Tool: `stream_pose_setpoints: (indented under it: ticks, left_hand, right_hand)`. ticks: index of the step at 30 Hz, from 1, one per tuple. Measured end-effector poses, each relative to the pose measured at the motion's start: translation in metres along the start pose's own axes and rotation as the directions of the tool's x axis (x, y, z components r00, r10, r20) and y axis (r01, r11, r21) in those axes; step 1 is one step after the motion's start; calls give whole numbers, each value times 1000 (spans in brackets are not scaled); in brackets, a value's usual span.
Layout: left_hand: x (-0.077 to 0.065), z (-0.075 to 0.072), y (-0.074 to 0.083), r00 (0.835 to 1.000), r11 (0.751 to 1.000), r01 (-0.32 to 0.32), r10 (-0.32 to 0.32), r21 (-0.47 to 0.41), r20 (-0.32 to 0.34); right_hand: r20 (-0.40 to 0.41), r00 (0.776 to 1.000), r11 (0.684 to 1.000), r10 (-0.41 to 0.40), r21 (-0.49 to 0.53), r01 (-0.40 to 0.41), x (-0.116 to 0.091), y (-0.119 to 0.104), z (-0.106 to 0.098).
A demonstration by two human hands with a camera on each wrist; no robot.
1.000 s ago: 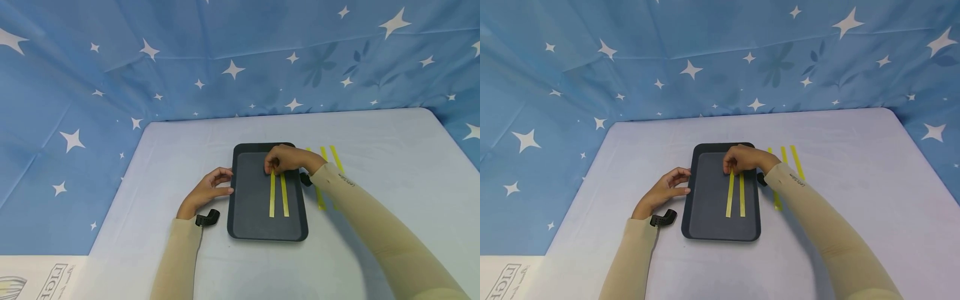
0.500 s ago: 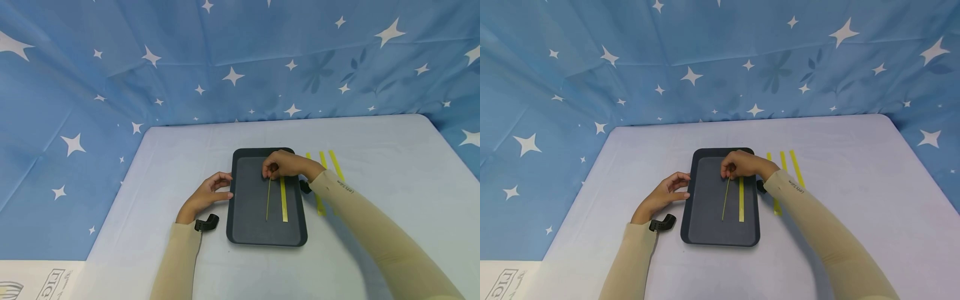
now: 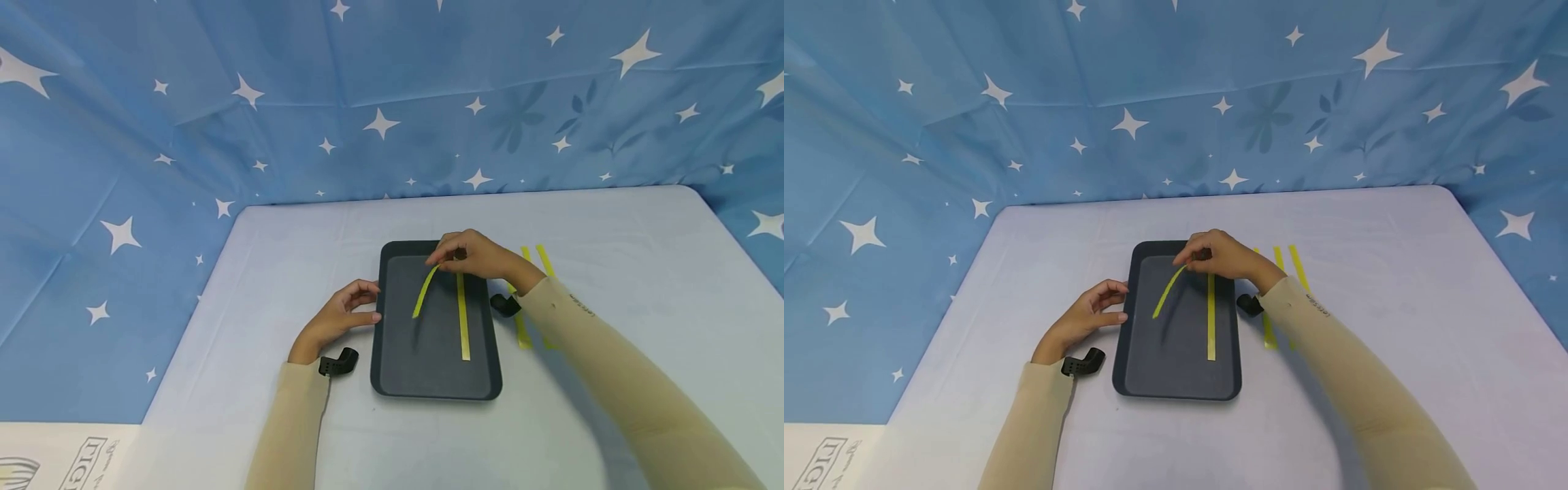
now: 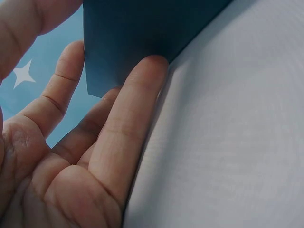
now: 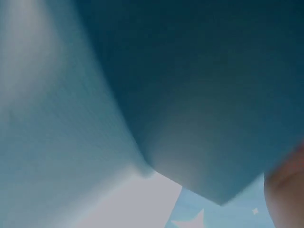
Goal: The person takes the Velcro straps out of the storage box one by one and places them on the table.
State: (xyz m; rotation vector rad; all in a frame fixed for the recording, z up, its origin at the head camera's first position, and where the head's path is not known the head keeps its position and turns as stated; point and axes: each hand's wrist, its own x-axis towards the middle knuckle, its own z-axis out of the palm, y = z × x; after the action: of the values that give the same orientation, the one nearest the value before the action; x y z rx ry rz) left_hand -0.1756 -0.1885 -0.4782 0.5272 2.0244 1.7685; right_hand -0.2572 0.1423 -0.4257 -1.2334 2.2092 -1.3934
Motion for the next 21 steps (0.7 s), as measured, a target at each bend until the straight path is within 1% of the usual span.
stream_pose_setpoints:
  ticks: [3, 5, 11, 13, 18, 21]
  left_hand:
    - [0, 1, 1, 1000, 1000, 2, -2, -1, 3]
    - [0, 1, 1, 1000, 1000, 5, -5, -4, 5]
    - [0, 1, 2, 1000, 1000, 20, -20, 4, -2]
    - [-1, 2, 2, 1000, 1000, 23, -23, 5, -4]
    - [-1, 3, 3, 1000, 1000, 22, -22, 2, -2]
    - [-1, 4, 4, 1000, 1000, 16, -16, -1, 2]
  right_hand:
    - [-53, 998, 998, -16, 59, 19, -5, -3, -5]
    - [-88, 996, 995, -6, 98, 15, -9, -7, -8]
    - [-180, 982, 995, 54, 88, -38, -21, -14, -17]
    - [-198, 978, 993, 71, 103, -52, -26, -14, -19]
    - [-225, 967, 978, 120, 191, -77, -35, -16, -23]
    - [-247, 955, 969, 164, 219, -110, -42, -16, -25]
